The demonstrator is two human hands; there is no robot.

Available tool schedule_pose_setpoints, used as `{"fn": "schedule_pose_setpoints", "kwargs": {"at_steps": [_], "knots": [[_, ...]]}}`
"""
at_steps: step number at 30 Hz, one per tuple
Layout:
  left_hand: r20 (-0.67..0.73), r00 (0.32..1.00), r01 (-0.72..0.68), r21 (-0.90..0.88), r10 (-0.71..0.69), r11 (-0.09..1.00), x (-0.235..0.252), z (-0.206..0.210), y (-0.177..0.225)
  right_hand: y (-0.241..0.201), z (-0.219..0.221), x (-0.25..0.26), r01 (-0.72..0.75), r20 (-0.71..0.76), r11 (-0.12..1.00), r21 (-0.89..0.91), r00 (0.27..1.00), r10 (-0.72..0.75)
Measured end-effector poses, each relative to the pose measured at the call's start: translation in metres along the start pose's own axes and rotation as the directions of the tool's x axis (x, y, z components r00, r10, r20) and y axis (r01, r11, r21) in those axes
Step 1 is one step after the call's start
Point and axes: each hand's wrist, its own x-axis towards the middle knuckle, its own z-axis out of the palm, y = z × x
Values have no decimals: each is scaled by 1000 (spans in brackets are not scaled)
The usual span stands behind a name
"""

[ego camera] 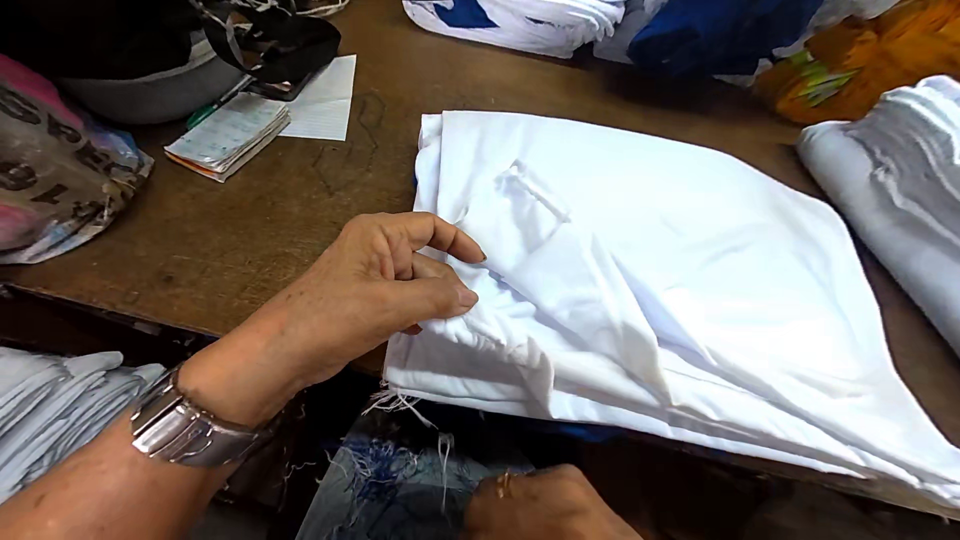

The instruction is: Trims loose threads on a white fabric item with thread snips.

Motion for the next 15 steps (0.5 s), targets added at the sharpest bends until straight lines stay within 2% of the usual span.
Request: {"fn": "schedule_pose_setpoints", "kwargs": {"at_steps": [2,4,6,9,12,14,15], "knots": [[-6,1000,24,-15,-25,1000,1,-1,0,4,-2,-6,-58,-186,998,-38,981,50],[7,1000,26,-8,-26,1000,0,-1,1,10,-11,-7,-157,-445,983,-95,890,99],[51,999,15,19,-16,1000,-1,-2,4,18,-17,1,-220,-602,967,-131,792,99],[125,992,-34,51,28,998,0,-1,9,18,-19,23,-220,-657,975,-35,740,144],[118,992,-47,72,38,996,0,1,14,18,-18,37,-192,-669,970,-152,742,42],[108,993,-46,73,38,996,0,-1,15,12,-16,32,-96,-530,972,-216,848,-33],[99,994,-48,76,41,996,0,-2,15,7,-11,25,-28,-387,984,-178,921,-43]]}}
